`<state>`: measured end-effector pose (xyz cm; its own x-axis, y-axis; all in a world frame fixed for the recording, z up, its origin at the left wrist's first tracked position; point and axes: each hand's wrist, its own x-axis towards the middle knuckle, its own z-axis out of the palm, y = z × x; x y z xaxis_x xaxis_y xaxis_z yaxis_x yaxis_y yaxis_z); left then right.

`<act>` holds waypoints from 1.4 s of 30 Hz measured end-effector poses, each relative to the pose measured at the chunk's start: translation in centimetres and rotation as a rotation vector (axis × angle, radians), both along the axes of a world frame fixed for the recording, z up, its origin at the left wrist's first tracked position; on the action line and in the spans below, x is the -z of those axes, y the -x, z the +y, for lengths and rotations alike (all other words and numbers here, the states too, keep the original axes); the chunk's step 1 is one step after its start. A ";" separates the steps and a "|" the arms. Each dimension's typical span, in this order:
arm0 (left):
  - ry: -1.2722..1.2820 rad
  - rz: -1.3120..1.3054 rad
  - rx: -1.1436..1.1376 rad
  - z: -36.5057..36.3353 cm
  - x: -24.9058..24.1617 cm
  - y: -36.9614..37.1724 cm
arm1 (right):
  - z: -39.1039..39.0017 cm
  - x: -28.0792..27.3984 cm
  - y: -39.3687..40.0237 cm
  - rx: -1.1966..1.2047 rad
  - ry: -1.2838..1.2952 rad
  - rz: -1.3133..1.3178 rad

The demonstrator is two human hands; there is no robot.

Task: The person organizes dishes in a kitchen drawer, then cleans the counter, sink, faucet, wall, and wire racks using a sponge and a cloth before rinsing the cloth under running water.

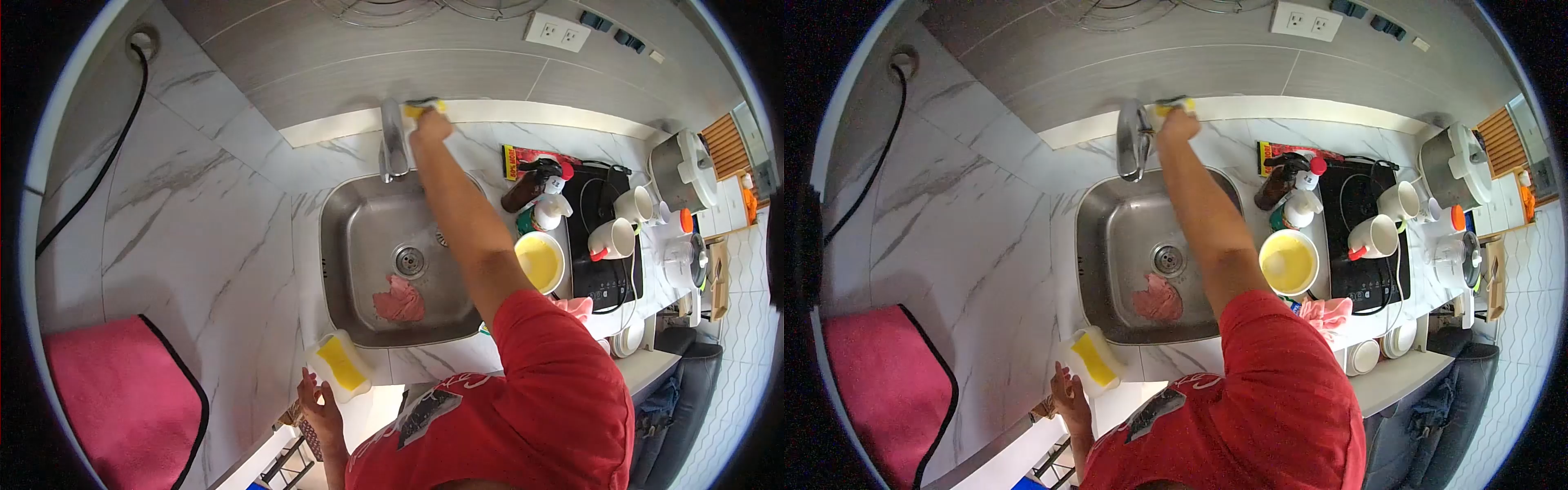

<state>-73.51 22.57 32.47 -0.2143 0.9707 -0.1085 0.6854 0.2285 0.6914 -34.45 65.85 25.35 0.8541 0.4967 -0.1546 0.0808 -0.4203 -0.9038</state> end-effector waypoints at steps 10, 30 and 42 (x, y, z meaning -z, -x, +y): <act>-0.011 -0.036 -0.019 0.7 0.5 0.2 | -2.6 -2.2 -3.8 -0.258 0.606 -0.585; 0.037 0.005 -0.030 0.9 0.7 0.0 | -2.8 -2.7 -2.9 0.235 -0.824 0.817; -0.024 0.029 -0.044 -0.7 1.5 1.9 | -6.0 6.3 -6.2 -0.373 0.148 -1.122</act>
